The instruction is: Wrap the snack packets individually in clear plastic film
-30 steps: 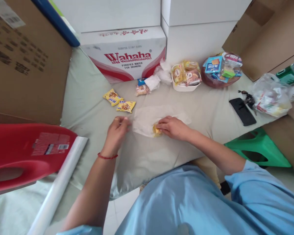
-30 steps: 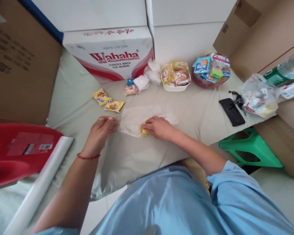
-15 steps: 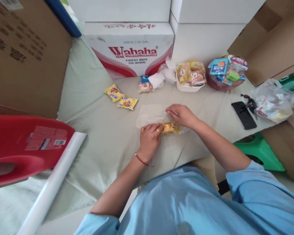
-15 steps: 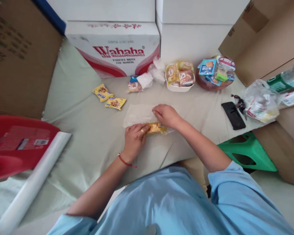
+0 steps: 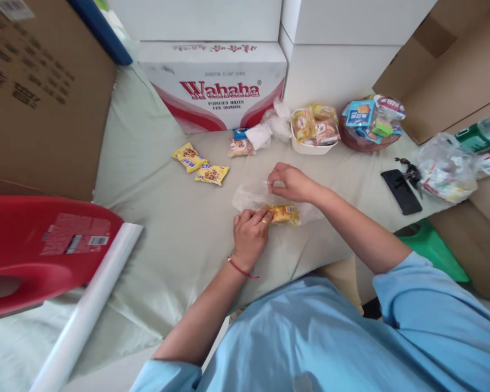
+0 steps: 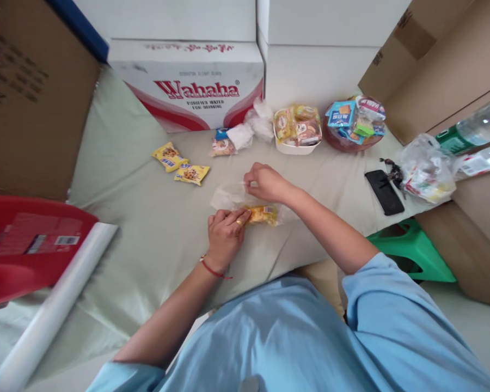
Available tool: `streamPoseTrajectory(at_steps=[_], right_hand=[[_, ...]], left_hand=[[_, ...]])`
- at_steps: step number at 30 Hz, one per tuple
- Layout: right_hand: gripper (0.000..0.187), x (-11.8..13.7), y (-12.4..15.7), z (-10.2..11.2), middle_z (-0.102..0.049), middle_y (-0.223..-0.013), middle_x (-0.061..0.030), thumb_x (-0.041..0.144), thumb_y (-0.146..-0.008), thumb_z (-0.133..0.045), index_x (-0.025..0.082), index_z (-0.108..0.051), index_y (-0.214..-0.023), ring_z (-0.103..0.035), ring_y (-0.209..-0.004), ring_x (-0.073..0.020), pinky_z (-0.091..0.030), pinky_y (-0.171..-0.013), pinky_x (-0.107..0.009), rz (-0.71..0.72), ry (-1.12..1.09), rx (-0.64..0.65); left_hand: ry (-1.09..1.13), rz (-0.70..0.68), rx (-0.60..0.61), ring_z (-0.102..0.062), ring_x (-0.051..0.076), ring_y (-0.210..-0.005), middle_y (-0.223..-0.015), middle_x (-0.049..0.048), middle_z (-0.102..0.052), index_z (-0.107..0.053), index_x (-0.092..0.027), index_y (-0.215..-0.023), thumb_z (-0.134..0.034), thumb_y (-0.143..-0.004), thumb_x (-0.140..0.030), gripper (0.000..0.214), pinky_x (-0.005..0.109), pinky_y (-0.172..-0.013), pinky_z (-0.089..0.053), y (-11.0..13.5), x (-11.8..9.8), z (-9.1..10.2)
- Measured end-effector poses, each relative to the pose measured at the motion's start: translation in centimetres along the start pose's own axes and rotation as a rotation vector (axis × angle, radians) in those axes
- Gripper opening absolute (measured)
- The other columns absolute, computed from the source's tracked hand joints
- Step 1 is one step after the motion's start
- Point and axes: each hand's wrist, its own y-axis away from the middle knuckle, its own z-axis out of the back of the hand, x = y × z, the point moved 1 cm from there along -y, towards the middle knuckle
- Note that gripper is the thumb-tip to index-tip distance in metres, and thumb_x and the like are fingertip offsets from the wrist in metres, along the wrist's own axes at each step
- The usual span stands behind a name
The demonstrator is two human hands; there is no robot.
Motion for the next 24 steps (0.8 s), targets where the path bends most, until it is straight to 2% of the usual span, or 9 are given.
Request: streamPoseTrajectory(at_steps=[2,5,8,11,15,17,19,22,24], right_hand=[[0.017,1.4,2.3,-0.6,-0.066,-0.103,-0.0089,0.021,-0.098,-0.060,0.017,-0.076,-0.101,-0.059,-0.088,-0.0184,-0.039,-0.077,-0.028,0.078,0.060,0.009],[0.026,2.8,5.6,-2.9,-0.064,-0.098,-0.0065,0.026,-0.106,-0.050,0.023,-0.073,-0.118,-0.053,-0.078,-0.0181,-0.031,-0.065,-0.029,0.075,0.164,0.113],[0.033,3.4,7.4,-5.0,-0.064,-0.104,-0.0070,0.025,-0.110,-0.045,0.028,-0.066,-0.135,-0.052,-0.086,-0.0208,-0.032,-0.069,-0.030,0.100,0.229,0.104],[0.038,3.6,8.0,-5.9,-0.063,-0.109,-0.0093,0.019,-0.109,-0.043,0.028,-0.064,-0.140,-0.052,-0.097,-0.0242,-0.035,-0.076,-0.033,0.143,0.283,0.083],[0.042,4.1,8.3,-6.1,-0.061,-0.111,-0.0108,0.019,-0.107,-0.048,0.032,-0.064,-0.143,-0.051,-0.101,-0.0266,-0.037,-0.078,-0.036,0.135,0.330,0.091],[0.044,4.4,8.6,-6.3,-0.061,-0.113,-0.0120,0.019,-0.106,-0.049,0.033,-0.064,-0.145,-0.051,-0.103,-0.0278,-0.037,-0.079,-0.037,0.135,0.346,0.085],[0.044,4.7,8.8,-6.5,-0.061,-0.114,-0.0134,0.019,-0.106,-0.047,0.032,-0.064,-0.145,-0.051,-0.105,-0.0288,-0.038,-0.079,-0.039,0.133,0.346,0.073],[0.042,4.9,8.8,-6.9,-0.061,-0.113,-0.0141,0.019,-0.106,-0.047,0.031,-0.067,-0.141,-0.051,-0.106,-0.0292,-0.038,-0.082,-0.040,0.118,0.319,0.059],[0.040,5.0,8.7,-7.0,-0.061,-0.113,-0.0139,0.019,-0.107,-0.047,0.030,-0.069,-0.138,-0.051,-0.106,-0.0293,-0.039,-0.083,-0.040,0.104,0.293,0.054]], left_hand=[[0.011,0.007,0.014,-0.061,0.028,-0.099,-0.127,0.0074,-0.079,-0.077,-0.031,-0.125,-0.050,-0.103,-0.023,0.035,0.048,-0.085,-0.040,-0.1,0.1,0.1],[0.046,0.024,0.061,-0.065,0.028,-0.100,-0.120,0.0099,-0.081,-0.080,-0.027,-0.115,-0.052,-0.100,-0.021,0.032,0.046,-0.087,-0.043,-0.1,0.9,0.3],[0.115,0.038,0.055,-0.069,0.028,-0.107,-0.115,0.0095,-0.081,-0.082,-0.026,-0.103,-0.052,-0.097,-0.018,0.032,0.045,-0.090,-0.047,0.1,1.9,0.5],[0.217,0.087,-0.048,-0.071,0.026,-0.106,-0.110,0.0083,-0.082,-0.081,-0.024,-0.092,-0.052,-0.091,-0.017,0.030,0.045,-0.095,-0.051,0.5,2.7,0.8],[0.384,0.426,-0.261,-0.071,0.021,-0.100,-0.100,0.0041,-0.079,-0.074,-0.022,-0.089,-0.049,-0.090,-0.020,0.025,0.038,-0.099,-0.053,0.1,4.0,1.6],[0.410,0.629,-0.377,-0.069,0.020,-0.102,-0.104,0.0044,-0.076,-0.070,-0.022,-0.098,-0.049,-0.095,-0.031,0.023,0.036,-0.098,-0.053,-0.8,4.8,2.1],[0.413,0.727,-0.431,-0.068,0.021,-0.107,-0.113,0.0077,-0.074,-0.066,-0.021,-0.110,-0.045,-0.100,-0.045,0.034,0.036,-0.100,-0.052,-2.0,5.4,2.6],[0.373,0.682,-0.271,-0.066,0.026,-0.118,-0.120,0.0130,-0.073,-0.063,-0.020,-0.124,-0.039,-0.102,-0.059,0.050,0.041,-0.104,-0.049,-3.7,5.2,3.0],[0.277,0.587,-0.096,-0.065,0.031,-0.122,-0.117,0.0141,-0.074,-0.063,-0.020,-0.130,-0.057,-0.093,-0.062,0.056,0.043,-0.105,-0.048,-4.1,4.7,3.2]])
